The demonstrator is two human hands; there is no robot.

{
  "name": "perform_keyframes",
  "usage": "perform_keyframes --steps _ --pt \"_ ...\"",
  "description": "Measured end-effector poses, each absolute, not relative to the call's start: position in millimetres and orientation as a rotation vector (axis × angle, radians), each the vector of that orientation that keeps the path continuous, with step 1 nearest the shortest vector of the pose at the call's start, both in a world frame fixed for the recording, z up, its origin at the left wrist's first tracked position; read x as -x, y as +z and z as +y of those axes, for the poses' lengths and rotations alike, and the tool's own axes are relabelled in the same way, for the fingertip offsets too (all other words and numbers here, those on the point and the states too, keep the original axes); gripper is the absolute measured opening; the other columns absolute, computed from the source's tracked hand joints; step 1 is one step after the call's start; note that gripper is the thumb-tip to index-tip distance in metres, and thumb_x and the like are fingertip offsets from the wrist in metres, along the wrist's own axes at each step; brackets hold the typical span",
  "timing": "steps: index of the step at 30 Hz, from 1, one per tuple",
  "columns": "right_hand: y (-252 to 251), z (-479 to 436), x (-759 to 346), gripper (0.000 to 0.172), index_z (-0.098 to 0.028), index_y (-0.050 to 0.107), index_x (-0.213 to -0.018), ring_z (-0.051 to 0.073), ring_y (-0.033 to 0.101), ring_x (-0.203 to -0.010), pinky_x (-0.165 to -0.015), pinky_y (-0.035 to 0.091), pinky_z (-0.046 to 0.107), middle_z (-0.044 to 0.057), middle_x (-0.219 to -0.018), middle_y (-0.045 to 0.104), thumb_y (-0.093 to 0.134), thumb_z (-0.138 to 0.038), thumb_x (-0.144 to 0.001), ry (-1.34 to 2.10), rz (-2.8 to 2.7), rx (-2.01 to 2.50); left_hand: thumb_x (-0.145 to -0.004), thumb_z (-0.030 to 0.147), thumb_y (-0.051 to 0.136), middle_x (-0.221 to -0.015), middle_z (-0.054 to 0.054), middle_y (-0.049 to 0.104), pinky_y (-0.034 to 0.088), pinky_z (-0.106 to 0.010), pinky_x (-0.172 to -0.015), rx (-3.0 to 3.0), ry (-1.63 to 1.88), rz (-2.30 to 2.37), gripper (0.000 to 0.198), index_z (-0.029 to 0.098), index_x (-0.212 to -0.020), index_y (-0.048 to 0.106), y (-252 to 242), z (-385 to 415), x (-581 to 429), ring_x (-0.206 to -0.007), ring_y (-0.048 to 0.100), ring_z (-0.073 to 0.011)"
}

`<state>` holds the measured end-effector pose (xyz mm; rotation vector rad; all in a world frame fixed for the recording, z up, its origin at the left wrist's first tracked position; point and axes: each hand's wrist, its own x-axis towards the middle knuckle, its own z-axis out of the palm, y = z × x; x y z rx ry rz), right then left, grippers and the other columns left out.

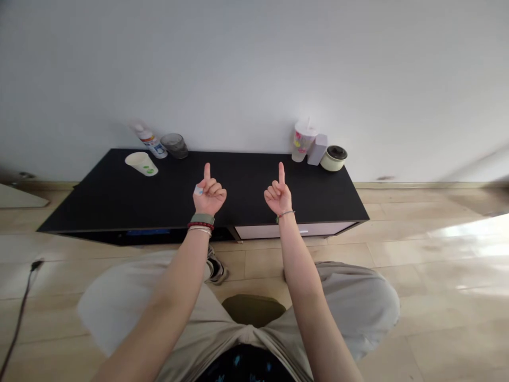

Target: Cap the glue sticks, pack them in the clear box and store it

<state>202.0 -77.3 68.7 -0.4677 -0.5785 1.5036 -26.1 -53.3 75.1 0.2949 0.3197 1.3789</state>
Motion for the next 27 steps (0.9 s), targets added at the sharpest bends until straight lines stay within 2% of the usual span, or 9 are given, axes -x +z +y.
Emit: perform_keyframes --steps 5,10,13,16,18,20,22,24,27 --pt "69 -76 -200 0.079 -0.045 0.032 -0.151 0.011 0.011 -0.044 -0.043 0.017 0.023 -0.012 -0.051 0.014 0.056 -0.018 -0.081 1.501 -0.554 0.553 -0.096 0.019 0.047 -0.049 0.012 0.030 0.028 -0.018 -0.044 -0.311 1.389 0.283 0.055 0.035 -0.149 0.041 78 -50 27 -0.040 0.028 -0.0064" --pt "71 -73 -199 0.076 -0.041 0.036 -0.149 0.010 0.011 -0.043 -0.044 0.018 0.021 -0.012 -0.052 0.016 0.057 -0.018 -0.079 1.478 -0.592 0.446 -0.096 0.020 0.047 -0.049 0.012 0.030 0.027 -0.018 -0.044 -0.323 1.387 0.269 0.054 0.034 -0.149 0.041 85 -46 21 -0.039 0.028 -0.0065" --pt "70 -74 -201 0.065 -0.040 0.041 -0.144 0.010 0.012 -0.043 -0.046 0.021 0.021 -0.012 -0.052 0.018 0.056 -0.024 -0.083 1.425 -0.657 0.527 -0.097 0.021 0.048 -0.049 0.012 0.030 0.028 -0.017 -0.045 -0.348 1.382 0.294 0.051 0.033 -0.146 0.045 85 -46 18 -0.040 0.027 -0.0061" --pt "60 -82 -203 0.032 -0.030 0.060 -0.119 0.011 0.017 -0.043 -0.049 0.026 0.021 -0.011 -0.048 0.018 0.047 -0.035 -0.090 1.509 -0.798 0.745 -0.097 0.019 0.047 -0.051 0.011 0.030 0.027 -0.016 -0.045 -0.357 1.279 0.386 0.041 0.030 -0.136 0.054 79 -48 15 -0.041 0.028 -0.0053" --pt "45 -97 -203 0.025 -0.022 0.062 -0.086 0.010 0.020 -0.043 -0.049 0.027 0.021 -0.010 -0.044 0.019 0.045 -0.040 -0.091 1.717 -0.969 0.955 -0.096 0.017 0.047 -0.052 0.011 0.030 0.025 -0.016 -0.045 -0.351 1.120 0.537 0.031 0.024 -0.123 0.061 69 -54 12 -0.041 0.028 -0.0046" --pt "22 -119 -206 0.033 -0.019 0.054 -0.066 0.009 0.025 -0.043 -0.049 0.027 0.022 -0.009 -0.042 0.025 0.051 -0.042 -0.090 1.994 -1.192 1.203 -0.093 0.014 0.051 -0.054 0.011 0.031 0.023 -0.015 -0.044 -0.368 0.965 0.740 0.021 0.017 -0.108 0.064 56 -66 7 -0.041 0.027 -0.0034" --pt "-2 -145 -212 0.034 -0.017 0.054 -0.063 0.009 0.033 -0.045 -0.051 0.030 0.022 -0.006 -0.043 0.037 0.059 -0.041 -0.087 2.216 -1.381 1.517 -0.089 0.015 0.057 -0.057 0.010 0.035 0.022 -0.014 -0.044 -0.447 0.886 0.900 0.013 0.014 -0.099 0.063 43 -83 2 -0.042 0.027 -0.0022" --pt "-23 -169 -223 0.029 -0.015 0.058 -0.067 0.011 0.044 -0.049 -0.053 0.034 0.023 -0.002 -0.048 0.049 0.064 -0.038 -0.083 2.205 -1.402 1.863 -0.086 0.018 0.062 -0.062 0.008 0.040 0.024 -0.014 -0.046 -0.607 0.860 0.946 0.013 0.012 -0.097 0.063 40 -105 -2 -0.046 0.030 -0.0023" --pt "-41 -188 -244 0.027 -0.016 0.057 -0.076 0.014 0.051 -0.056 -0.058 0.040 0.025 0.002 -0.058 0.056 0.055 -0.038 -0.091 1.988 -1.300 2.018 -0.085 0.022 0.064 -0.066 0.005 0.044 0.030 -0.018 -0.051 -0.990 0.822 0.873 0.018 0.013 -0.101 0.065 68 -148 -4 -0.054 0.036 -0.0053"
